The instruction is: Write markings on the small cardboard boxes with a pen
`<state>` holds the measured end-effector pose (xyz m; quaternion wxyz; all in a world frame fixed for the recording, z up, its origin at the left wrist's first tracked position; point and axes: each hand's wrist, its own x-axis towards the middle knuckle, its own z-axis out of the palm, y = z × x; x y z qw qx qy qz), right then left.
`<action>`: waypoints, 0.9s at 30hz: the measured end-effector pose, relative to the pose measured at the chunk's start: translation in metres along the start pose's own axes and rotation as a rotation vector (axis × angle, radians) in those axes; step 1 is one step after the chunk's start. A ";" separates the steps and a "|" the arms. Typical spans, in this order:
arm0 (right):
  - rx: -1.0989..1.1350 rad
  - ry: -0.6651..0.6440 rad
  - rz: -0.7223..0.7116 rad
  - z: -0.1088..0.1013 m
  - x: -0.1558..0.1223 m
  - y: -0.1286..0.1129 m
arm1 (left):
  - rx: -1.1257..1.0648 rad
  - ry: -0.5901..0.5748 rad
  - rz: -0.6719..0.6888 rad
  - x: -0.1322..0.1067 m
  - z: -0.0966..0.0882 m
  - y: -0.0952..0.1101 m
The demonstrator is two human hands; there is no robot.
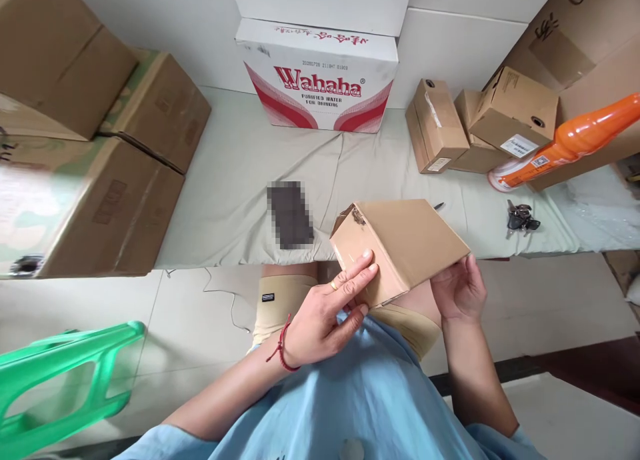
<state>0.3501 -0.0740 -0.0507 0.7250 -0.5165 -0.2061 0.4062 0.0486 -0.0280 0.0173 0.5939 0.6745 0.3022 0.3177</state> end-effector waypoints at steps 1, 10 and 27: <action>-0.015 0.004 0.006 0.003 -0.002 0.001 | 0.007 0.022 -0.004 -0.002 -0.001 -0.004; -0.071 -0.081 0.047 0.016 -0.001 0.011 | 0.083 0.147 -0.018 -0.024 -0.011 0.003; -0.632 -0.376 0.408 0.025 -0.012 0.014 | 0.945 0.158 0.603 0.023 -0.004 0.033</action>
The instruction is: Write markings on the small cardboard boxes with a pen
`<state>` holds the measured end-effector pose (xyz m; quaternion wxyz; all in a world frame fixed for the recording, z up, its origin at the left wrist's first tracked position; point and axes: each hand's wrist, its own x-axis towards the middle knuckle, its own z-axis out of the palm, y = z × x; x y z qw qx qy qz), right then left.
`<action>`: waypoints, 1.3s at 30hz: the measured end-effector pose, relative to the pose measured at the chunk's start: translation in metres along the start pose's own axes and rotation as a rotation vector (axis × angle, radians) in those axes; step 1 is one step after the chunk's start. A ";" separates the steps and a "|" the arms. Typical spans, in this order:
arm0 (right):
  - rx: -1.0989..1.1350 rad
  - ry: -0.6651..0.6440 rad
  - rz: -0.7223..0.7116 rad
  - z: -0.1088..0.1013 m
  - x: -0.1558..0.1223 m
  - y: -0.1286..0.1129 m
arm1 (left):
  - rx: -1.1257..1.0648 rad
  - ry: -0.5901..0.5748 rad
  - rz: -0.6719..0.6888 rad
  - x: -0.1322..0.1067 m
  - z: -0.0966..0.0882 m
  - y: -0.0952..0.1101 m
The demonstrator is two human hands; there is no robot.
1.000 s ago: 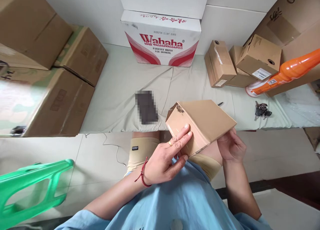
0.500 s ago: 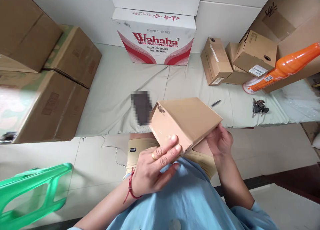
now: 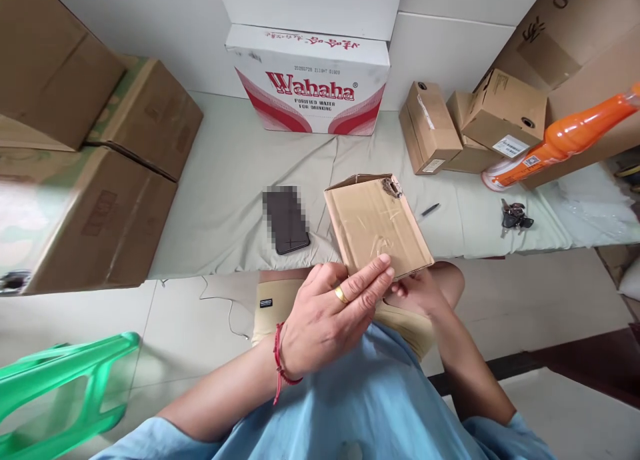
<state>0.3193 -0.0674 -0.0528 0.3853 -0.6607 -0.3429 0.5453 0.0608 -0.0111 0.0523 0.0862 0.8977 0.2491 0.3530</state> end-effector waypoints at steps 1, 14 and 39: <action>-0.034 0.041 -0.015 -0.015 0.006 -0.004 | 0.015 0.025 -0.012 0.000 -0.001 -0.001; -1.661 0.095 -0.041 -0.074 0.111 -0.086 | 0.114 -0.035 0.117 0.044 0.010 -0.006; 0.133 0.216 -0.667 0.000 0.031 -0.190 | 0.138 0.021 0.048 0.038 0.027 -0.001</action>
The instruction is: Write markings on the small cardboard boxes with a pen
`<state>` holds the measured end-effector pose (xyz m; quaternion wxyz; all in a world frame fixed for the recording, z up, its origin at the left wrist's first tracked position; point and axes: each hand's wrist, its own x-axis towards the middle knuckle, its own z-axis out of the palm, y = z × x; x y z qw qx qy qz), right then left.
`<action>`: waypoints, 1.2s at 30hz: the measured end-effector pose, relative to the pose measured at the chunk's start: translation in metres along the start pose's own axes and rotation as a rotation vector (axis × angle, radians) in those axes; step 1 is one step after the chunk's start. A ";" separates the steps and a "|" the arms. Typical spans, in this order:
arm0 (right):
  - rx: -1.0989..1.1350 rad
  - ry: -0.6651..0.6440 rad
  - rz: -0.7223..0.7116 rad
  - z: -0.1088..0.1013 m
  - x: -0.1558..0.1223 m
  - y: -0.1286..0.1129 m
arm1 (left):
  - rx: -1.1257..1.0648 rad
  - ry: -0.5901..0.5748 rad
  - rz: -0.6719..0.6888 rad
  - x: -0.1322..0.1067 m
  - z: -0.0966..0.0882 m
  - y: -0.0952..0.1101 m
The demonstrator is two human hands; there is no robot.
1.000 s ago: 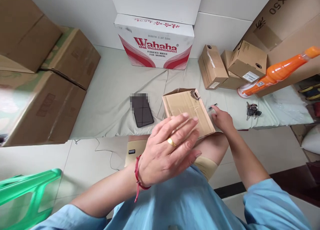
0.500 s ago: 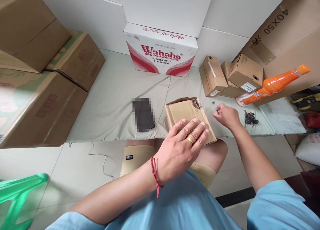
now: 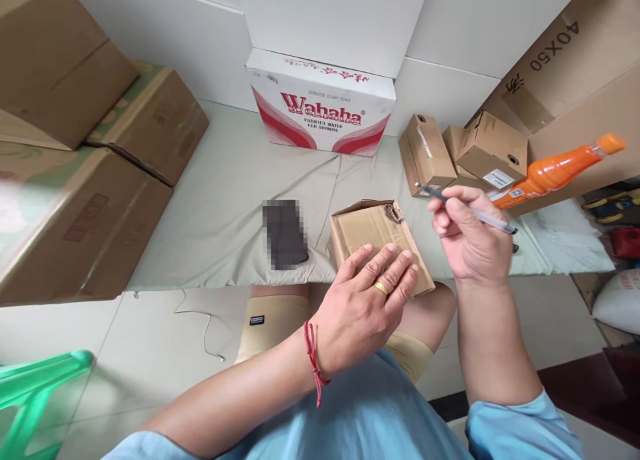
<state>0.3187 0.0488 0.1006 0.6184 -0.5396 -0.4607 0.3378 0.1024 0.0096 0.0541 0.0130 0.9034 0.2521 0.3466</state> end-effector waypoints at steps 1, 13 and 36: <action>-0.020 -0.001 -0.016 0.005 -0.002 0.002 | -0.005 0.003 0.000 0.000 0.000 0.000; -0.252 0.130 -0.206 0.041 -0.015 0.010 | -0.036 0.018 -0.008 -0.001 0.002 -0.001; -0.418 0.090 -0.304 0.038 -0.020 0.006 | -0.045 0.044 -0.007 -0.004 0.004 -0.001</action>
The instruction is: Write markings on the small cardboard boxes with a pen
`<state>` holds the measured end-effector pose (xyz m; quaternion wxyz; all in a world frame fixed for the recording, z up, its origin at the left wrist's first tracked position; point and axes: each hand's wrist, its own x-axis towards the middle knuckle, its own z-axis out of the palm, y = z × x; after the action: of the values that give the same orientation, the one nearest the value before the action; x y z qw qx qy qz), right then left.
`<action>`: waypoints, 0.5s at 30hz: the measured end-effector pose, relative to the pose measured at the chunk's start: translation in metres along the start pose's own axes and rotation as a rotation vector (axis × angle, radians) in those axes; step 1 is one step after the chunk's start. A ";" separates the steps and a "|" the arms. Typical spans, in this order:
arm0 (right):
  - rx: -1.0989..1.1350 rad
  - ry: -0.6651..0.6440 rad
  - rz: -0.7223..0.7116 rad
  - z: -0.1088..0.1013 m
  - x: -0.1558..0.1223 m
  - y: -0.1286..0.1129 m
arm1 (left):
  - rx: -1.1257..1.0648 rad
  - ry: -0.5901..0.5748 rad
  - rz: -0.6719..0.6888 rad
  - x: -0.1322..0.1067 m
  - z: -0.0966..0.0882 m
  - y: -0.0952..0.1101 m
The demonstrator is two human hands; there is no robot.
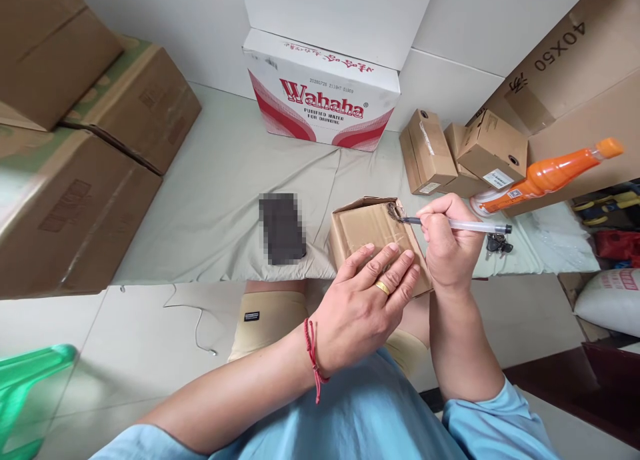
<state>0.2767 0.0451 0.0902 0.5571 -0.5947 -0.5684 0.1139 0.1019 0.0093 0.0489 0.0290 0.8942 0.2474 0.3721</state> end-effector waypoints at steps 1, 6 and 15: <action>-0.015 0.013 -0.014 -0.001 -0.001 -0.001 | 0.002 -0.001 0.000 0.000 0.000 0.000; -0.151 0.095 -0.085 -0.005 -0.005 -0.002 | 0.018 -0.014 -0.004 -0.001 0.000 0.000; -0.076 -0.126 -0.049 -0.001 -0.003 -0.002 | 0.022 0.009 0.006 -0.001 0.000 0.001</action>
<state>0.2755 0.0414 0.0909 0.4999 -0.5928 -0.6207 0.1157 0.1013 0.0077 0.0487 0.0167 0.8934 0.2490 0.3736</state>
